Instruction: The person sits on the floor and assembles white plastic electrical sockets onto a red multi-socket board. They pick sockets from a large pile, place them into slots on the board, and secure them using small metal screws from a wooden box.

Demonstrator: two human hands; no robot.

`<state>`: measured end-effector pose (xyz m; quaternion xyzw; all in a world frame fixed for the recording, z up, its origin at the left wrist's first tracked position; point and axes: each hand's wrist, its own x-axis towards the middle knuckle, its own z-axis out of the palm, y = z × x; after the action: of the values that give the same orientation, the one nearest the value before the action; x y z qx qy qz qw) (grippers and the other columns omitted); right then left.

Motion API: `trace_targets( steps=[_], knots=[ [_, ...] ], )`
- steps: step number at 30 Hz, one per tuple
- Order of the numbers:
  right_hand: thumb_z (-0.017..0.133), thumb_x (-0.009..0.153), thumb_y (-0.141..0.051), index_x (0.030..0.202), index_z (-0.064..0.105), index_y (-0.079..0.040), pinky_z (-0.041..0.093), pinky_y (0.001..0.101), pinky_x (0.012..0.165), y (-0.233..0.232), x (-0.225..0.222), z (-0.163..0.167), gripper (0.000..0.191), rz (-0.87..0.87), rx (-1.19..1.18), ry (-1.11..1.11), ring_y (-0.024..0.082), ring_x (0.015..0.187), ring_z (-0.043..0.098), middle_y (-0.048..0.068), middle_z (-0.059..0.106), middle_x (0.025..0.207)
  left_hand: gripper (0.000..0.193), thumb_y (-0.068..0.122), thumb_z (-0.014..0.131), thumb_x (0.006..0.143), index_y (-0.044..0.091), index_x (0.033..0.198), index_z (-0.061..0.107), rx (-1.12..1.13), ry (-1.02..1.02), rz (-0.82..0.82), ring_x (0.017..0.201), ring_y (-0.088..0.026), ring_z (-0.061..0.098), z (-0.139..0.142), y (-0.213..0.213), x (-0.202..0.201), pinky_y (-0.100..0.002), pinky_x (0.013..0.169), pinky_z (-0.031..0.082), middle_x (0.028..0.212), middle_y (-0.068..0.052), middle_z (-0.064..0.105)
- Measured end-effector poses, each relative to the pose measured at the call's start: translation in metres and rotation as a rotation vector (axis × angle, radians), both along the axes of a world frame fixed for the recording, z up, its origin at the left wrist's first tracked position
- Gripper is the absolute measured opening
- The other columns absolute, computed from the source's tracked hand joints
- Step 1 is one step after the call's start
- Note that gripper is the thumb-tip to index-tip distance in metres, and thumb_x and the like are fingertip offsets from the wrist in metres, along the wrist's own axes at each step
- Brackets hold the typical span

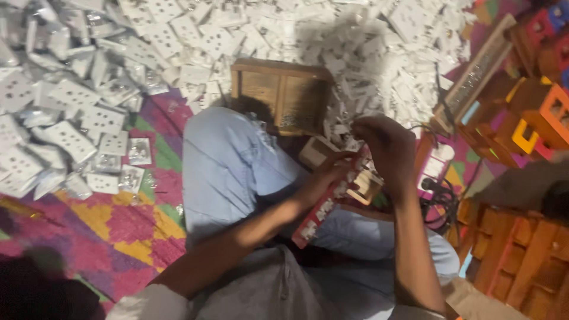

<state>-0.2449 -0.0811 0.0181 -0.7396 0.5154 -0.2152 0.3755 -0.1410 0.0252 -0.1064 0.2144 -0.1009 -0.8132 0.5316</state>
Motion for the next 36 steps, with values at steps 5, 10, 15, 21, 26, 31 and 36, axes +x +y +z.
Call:
trace_targets(
  steps=[5, 10, 15, 21, 26, 31, 36],
  knots=[
    [0.070, 0.097, 0.003, 0.106, 0.075, 0.001, 0.060, 0.0286, 0.081, 0.032, -0.036, 0.001, 0.011, -0.182, -0.113, 0.030, 0.016, 0.090, 0.075, 0.009, 0.077, 0.100, 0.054, 0.026, 0.057, 0.106, 0.006, 0.153, 0.042, 0.017, -0.049, -0.048, 0.109, -0.024, 0.069, 0.006, 0.004, 0.007, -0.038, 0.086, 0.063, 0.129, -0.013, 0.060],
    [0.076, 0.089, 0.005, 0.099, 0.074, -0.001, 0.058, 0.0297, 0.081, 0.052, -0.038, -0.004, 0.012, -0.092, -0.329, 0.012, 0.019, 0.094, 0.070, 0.013, 0.069, 0.102, 0.056, 0.025, 0.056, 0.103, 0.009, 0.153, 0.038, -0.029, -0.055, -0.072, 0.108, -0.030, 0.070, 0.016, 0.002, 0.016, -0.040, 0.077, 0.062, 0.129, -0.015, 0.060],
    [0.077, 0.085, 0.005, 0.096, 0.077, -0.003, 0.059, 0.0291, 0.076, 0.053, -0.040, -0.009, 0.014, -0.173, -0.190, -0.043, 0.017, 0.090, 0.071, 0.009, 0.072, 0.099, 0.057, 0.023, 0.054, 0.103, 0.011, 0.156, 0.036, -0.043, -0.151, -0.105, 0.112, -0.028, 0.070, 0.023, 0.003, 0.024, -0.038, 0.073, 0.061, 0.136, -0.013, 0.058],
    [0.077, 0.087, 0.003, 0.095, 0.074, -0.003, 0.059, 0.0282, 0.075, 0.053, -0.048, -0.014, 0.011, -0.231, -0.039, -0.107, 0.015, 0.089, 0.072, 0.006, 0.071, 0.097, 0.052, 0.018, 0.055, 0.106, 0.003, 0.154, 0.041, -0.206, -0.219, -0.005, 0.124, -0.027, 0.062, 0.019, 0.004, 0.019, -0.041, 0.104, 0.055, 0.141, -0.018, 0.059],
    [0.075, 0.088, 0.004, 0.096, 0.073, -0.003, 0.057, 0.0287, 0.075, 0.055, -0.049, -0.010, 0.011, -0.215, -0.015, -0.101, 0.015, 0.090, 0.071, 0.006, 0.070, 0.097, 0.049, 0.014, 0.054, 0.105, 0.002, 0.151, 0.042, -0.218, -0.296, -0.017, 0.124, -0.025, 0.060, 0.017, 0.007, 0.019, -0.041, 0.105, 0.052, 0.138, -0.018, 0.059],
    [0.074, 0.089, 0.003, 0.096, 0.071, -0.002, 0.058, 0.0281, 0.074, 0.056, -0.044, -0.006, 0.010, -0.210, -0.042, -0.077, 0.015, 0.089, 0.071, 0.007, 0.069, 0.098, 0.048, 0.015, 0.054, 0.106, 0.001, 0.151, 0.043, -0.273, -0.377, -0.018, 0.130, -0.024, 0.057, 0.023, 0.004, 0.021, -0.041, 0.107, 0.051, 0.142, -0.018, 0.056],
    [0.074, 0.091, -0.001, 0.099, 0.068, -0.003, 0.058, 0.0280, 0.074, 0.064, -0.041, -0.009, 0.010, -0.272, 0.024, -0.155, 0.014, 0.088, 0.071, 0.006, 0.068, 0.098, 0.050, 0.019, 0.054, 0.105, 0.001, 0.151, 0.043, -0.270, -0.514, -0.062, 0.135, -0.025, 0.053, 0.031, 0.007, 0.024, -0.040, 0.110, 0.049, 0.148, -0.017, 0.051]
  ],
)
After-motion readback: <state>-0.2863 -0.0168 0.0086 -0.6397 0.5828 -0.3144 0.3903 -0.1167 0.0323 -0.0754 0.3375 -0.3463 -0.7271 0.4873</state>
